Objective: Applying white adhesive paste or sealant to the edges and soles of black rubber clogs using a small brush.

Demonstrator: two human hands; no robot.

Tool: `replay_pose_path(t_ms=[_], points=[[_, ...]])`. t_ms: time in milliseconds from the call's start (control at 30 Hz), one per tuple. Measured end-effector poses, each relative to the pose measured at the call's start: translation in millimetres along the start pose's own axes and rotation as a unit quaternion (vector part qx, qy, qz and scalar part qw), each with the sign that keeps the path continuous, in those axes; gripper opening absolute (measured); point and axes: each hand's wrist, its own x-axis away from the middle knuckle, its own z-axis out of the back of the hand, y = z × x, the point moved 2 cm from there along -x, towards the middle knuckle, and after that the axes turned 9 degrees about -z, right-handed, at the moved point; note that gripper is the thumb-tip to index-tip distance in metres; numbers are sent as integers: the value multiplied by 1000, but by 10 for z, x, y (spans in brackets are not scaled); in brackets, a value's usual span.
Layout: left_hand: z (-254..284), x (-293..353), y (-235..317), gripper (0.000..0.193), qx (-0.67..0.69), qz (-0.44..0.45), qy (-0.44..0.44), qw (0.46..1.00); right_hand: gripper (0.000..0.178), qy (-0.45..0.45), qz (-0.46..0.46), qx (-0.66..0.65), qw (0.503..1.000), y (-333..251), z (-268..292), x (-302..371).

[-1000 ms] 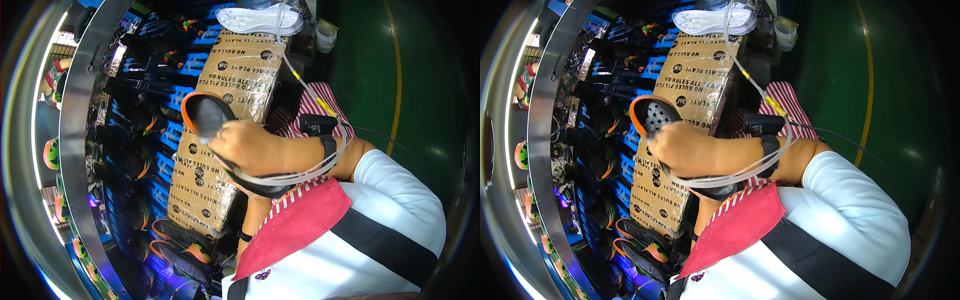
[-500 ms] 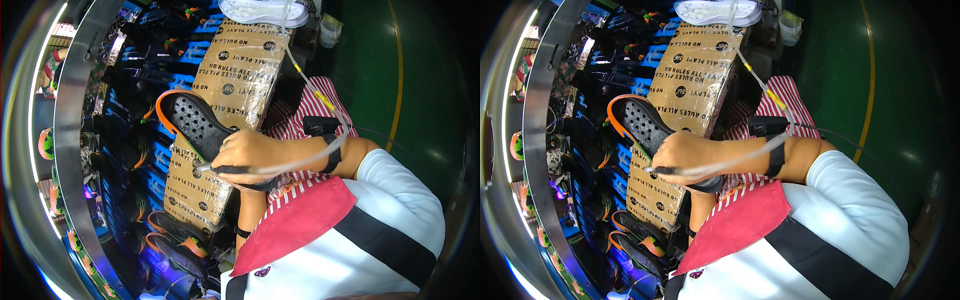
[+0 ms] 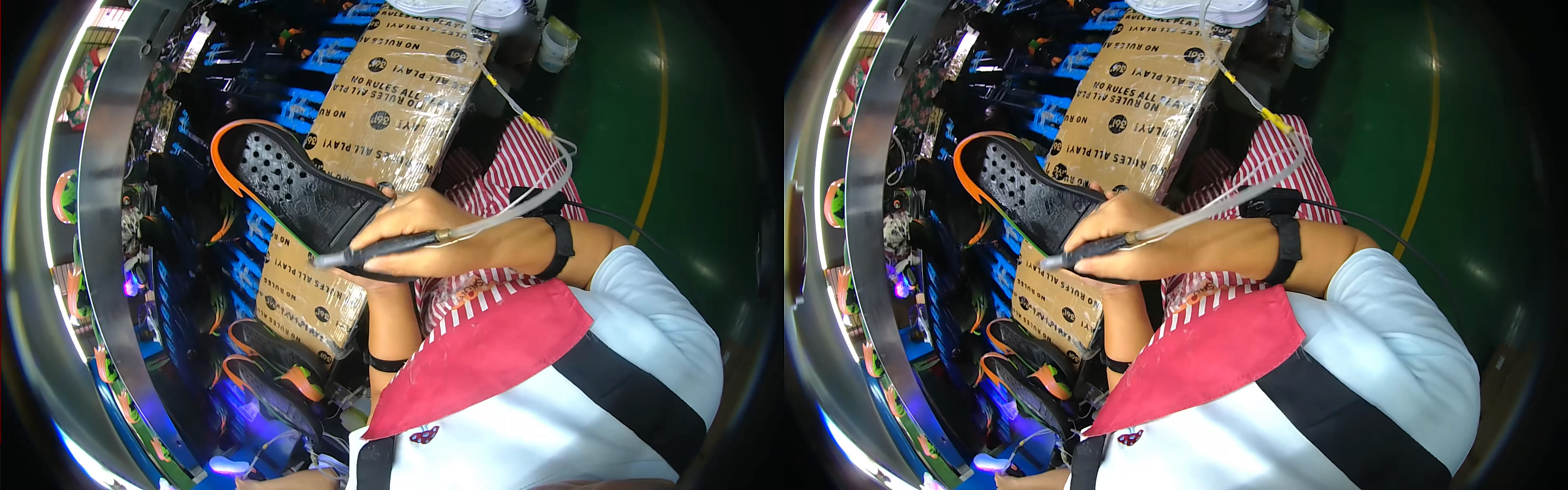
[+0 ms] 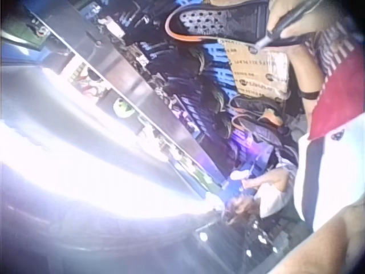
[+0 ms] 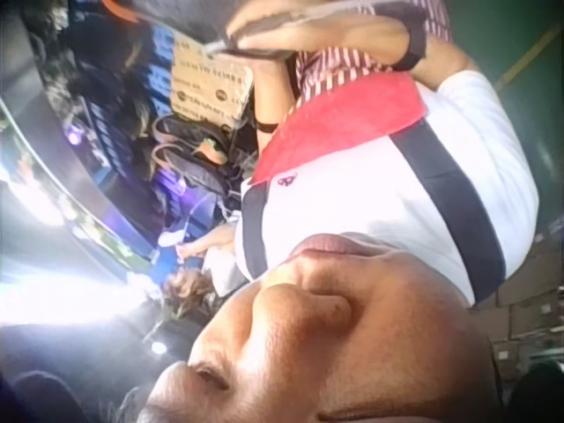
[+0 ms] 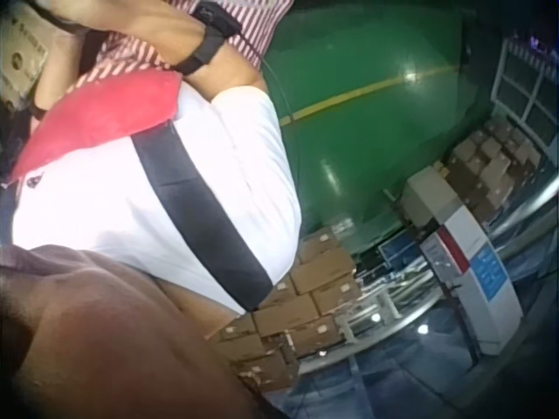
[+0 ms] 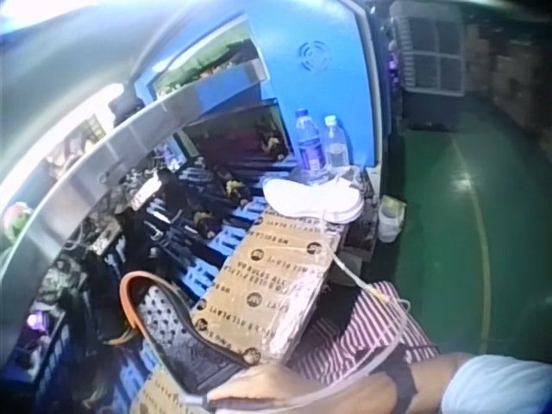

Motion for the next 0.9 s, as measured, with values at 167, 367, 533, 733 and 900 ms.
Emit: replay_pose_path(t_ms=[167, 367, 533, 733, 900], points=[[-115, -98, -8, 92, 14, 30, -29, 999, 20, 14, 93, 118, 989, 101, -69, 78], [-7, -165, 131, 92, 26, -4, -44, 999, 19, 3, 46, -5, 999, 11, 25, 82], [-113, -178, 231, 89, -11, 12, -24, 1000, 21, -9, 92, 69, 993, 105, -46, 110], [-25, -193, 388, 92, -63, -19, -7, 998, 21, -41, -68, -67, 995, 135, 82, 164], [-95, -229, 424, 93, -81, -6, -54, 995, 20, -103, -80, -47, 990, 185, 9, 189]])
